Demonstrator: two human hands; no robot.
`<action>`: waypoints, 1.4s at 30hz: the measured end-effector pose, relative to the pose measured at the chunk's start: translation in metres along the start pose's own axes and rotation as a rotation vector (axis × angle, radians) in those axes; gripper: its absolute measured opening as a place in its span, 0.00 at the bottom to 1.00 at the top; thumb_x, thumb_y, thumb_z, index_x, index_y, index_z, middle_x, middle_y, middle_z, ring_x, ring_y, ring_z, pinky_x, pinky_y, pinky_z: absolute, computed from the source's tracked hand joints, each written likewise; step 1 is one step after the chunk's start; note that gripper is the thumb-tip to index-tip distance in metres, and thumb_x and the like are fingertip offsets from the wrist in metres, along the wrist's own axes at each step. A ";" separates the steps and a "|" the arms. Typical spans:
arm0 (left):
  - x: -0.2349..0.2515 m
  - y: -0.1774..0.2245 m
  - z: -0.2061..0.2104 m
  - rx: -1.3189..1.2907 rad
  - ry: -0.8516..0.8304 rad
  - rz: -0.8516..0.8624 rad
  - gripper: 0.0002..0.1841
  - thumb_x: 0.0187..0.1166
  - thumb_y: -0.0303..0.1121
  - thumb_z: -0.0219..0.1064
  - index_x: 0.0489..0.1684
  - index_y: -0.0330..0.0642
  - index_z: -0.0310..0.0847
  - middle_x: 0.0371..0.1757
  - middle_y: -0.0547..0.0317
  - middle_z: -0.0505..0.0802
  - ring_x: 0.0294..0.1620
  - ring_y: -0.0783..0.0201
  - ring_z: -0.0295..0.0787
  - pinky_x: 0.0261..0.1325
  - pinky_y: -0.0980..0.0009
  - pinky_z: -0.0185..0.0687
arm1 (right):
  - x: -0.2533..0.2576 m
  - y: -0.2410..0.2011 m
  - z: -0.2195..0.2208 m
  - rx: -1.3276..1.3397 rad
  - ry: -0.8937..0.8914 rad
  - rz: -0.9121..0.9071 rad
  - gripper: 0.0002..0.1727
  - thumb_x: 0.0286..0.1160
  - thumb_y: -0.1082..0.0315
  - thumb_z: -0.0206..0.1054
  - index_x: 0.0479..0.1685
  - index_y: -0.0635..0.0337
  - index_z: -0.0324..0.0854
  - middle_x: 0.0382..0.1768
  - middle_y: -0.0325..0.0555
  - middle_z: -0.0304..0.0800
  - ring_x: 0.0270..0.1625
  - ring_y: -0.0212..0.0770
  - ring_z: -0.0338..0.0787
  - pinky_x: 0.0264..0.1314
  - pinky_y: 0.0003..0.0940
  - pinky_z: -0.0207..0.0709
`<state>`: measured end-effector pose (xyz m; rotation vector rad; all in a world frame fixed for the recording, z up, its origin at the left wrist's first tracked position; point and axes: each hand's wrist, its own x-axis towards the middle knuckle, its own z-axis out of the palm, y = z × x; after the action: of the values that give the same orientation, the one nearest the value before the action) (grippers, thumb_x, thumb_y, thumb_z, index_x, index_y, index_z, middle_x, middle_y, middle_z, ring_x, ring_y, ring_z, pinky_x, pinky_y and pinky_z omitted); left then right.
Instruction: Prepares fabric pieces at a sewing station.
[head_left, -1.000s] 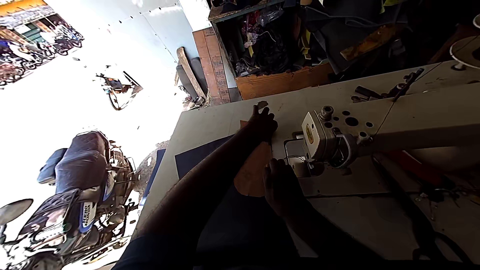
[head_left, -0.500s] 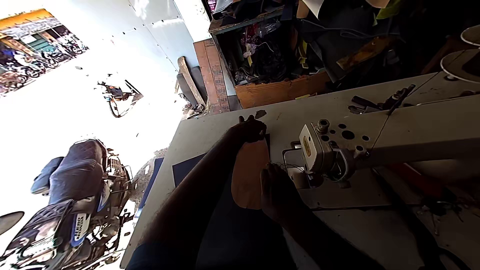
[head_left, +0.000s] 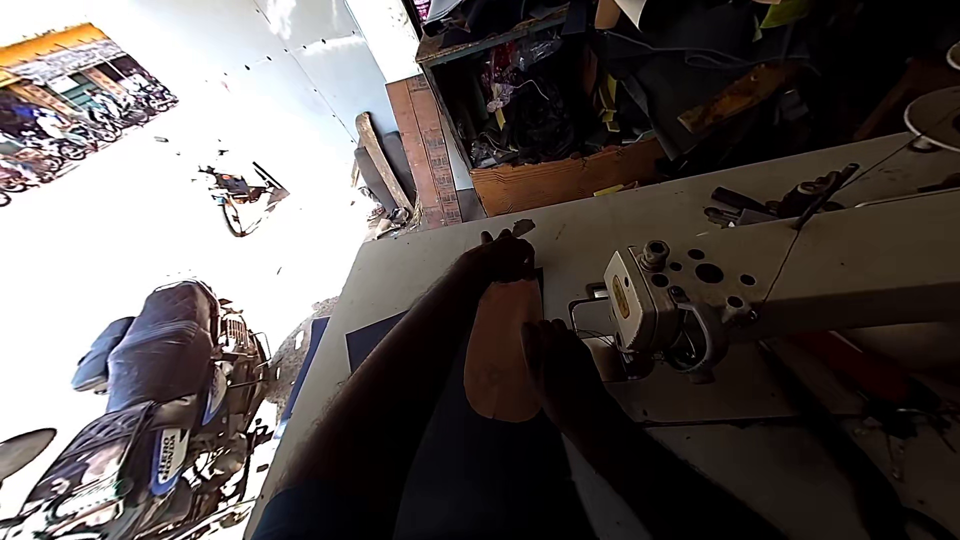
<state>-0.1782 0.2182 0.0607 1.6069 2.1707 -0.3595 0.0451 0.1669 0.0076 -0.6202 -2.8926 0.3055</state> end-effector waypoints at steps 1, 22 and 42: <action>0.000 0.001 0.001 0.004 0.008 0.001 0.14 0.81 0.53 0.70 0.49 0.57 0.92 0.53 0.62 0.93 0.71 0.49 0.78 0.68 0.30 0.63 | 0.001 0.001 0.003 -0.014 0.025 0.002 0.13 0.81 0.73 0.61 0.59 0.59 0.84 0.40 0.50 0.87 0.47 0.50 0.89 0.44 0.39 0.84; 0.005 0.000 -0.009 -0.037 -0.018 0.040 0.16 0.84 0.51 0.67 0.51 0.51 0.91 0.55 0.55 0.92 0.70 0.46 0.79 0.66 0.30 0.65 | 0.013 0.001 0.005 -0.088 -0.070 0.019 0.17 0.85 0.70 0.54 0.62 0.67 0.84 0.57 0.58 0.87 0.67 0.55 0.85 0.74 0.46 0.75; 0.008 -0.007 0.008 -0.183 0.181 0.049 0.19 0.72 0.50 0.79 0.55 0.52 0.88 0.49 0.59 0.94 0.65 0.47 0.84 0.65 0.29 0.69 | 0.016 0.001 -0.004 -0.045 -0.113 0.022 0.15 0.84 0.71 0.55 0.60 0.65 0.83 0.50 0.55 0.87 0.60 0.53 0.87 0.64 0.44 0.80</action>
<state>-0.1860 0.2193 0.0495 1.6404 2.2164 0.0010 0.0316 0.1757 0.0127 -0.6632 -3.0099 0.2888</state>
